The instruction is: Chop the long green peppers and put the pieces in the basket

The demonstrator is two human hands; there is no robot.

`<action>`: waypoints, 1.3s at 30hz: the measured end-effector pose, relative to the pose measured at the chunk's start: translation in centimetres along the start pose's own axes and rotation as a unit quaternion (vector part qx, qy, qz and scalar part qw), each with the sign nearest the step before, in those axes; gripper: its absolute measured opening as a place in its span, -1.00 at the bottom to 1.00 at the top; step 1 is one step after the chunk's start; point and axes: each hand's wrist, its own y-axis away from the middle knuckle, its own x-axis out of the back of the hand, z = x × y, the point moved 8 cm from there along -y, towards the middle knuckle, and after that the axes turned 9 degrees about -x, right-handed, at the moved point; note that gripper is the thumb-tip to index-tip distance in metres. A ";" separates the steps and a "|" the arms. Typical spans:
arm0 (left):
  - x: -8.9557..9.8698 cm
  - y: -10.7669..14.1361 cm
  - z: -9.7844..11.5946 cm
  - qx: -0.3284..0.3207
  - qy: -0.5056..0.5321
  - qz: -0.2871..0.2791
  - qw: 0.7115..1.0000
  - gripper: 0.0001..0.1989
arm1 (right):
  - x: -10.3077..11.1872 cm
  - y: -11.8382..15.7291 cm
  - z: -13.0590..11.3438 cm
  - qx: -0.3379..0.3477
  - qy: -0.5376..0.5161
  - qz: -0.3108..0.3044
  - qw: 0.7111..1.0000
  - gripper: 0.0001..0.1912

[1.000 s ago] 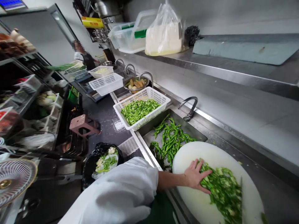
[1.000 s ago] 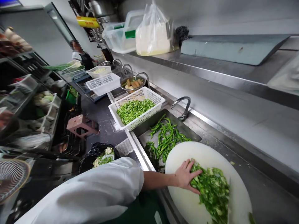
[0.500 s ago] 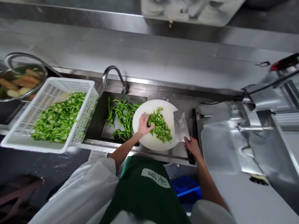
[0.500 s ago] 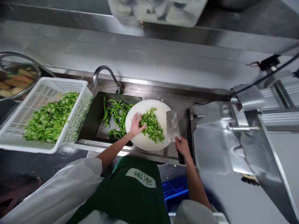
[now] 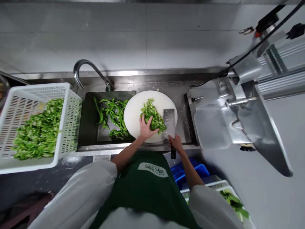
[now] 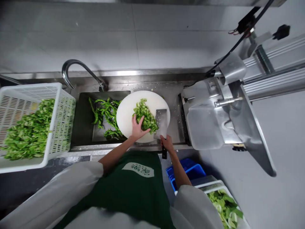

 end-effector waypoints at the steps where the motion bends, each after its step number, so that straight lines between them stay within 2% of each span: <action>1: -0.6 0.1 1.0 0.005 0.004 -0.001 1.000 -0.03 | -1.5 0.3 -0.4 0.006 0.001 -0.003 1.000 -0.50; 5: -1.9 -0.6 3.5 0.027 0.026 0.003 0.999 -0.17 | -6.5 1.0 -2.0 0.031 -0.019 -0.007 0.999 -0.57; 8: -1.9 -1.2 3.8 0.028 0.038 0.021 0.999 -0.29 | -8.2 1.1 -1.9 0.021 -0.050 -0.014 0.998 -0.57; 13: -2.1 -1.5 4.3 -0.003 0.049 0.012 0.999 -0.35 | -8.3 1.3 -1.1 0.012 -0.087 -0.025 0.996 -0.53; 17: -1.3 -1.7 5.8 -0.025 0.076 0.044 0.996 -0.39 | -7.3 2.4 -1.6 0.029 -0.106 -0.016 0.994 -0.50; 21: 1.6 -2.4 7.0 -0.039 0.107 0.104 0.988 -0.41 | -6.5 4.1 -4.2 0.062 -0.073 0.000 0.995 -0.49; 24: 5.9 -2.9 6.5 -0.056 0.130 0.174 0.974 -0.43 | -7.4 5.3 -7.9 0.096 -0.038 0.002 0.995 -0.48; 26: 9.8 -2.9 5.0 -0.045 0.137 0.218 0.965 -0.43 | -9.5 6.0 -10.8 0.116 -0.019 -0.023 0.993 -0.47; 29: 16.5 -1.8 1.4 -0.006 0.132 0.292 0.947 -0.42 | -14.6 7.0 -15.1 0.135 0.024 -0.090 0.986 -0.45; 32: 24.0 0.9 -3.6 0.027 0.096 0.385 0.918 -0.41 | -22.0 7.3 -19.3 0.174 0.090 -0.154 0.968 -0.45; 35: 31.7 5.2 -10.4 0.089 0.029 0.460 0.883 -0.43 | -32.8 8.8 -23.4 0.214 0.146 -0.249 0.933 -0.48; 38: 39.3 11.2 -17.9 0.176 -0.032 0.531 0.828 -0.48 | -45.1 13.1 -27.1 0.243 0.177 -0.385 0.873 -0.58; 39: 41.6 13.2 -20.5 0.210 -0.046 0.549 0.808 -0.49 | -48.6 14.6 -28.3 0.254 0.187 -0.410 0.856 -0.62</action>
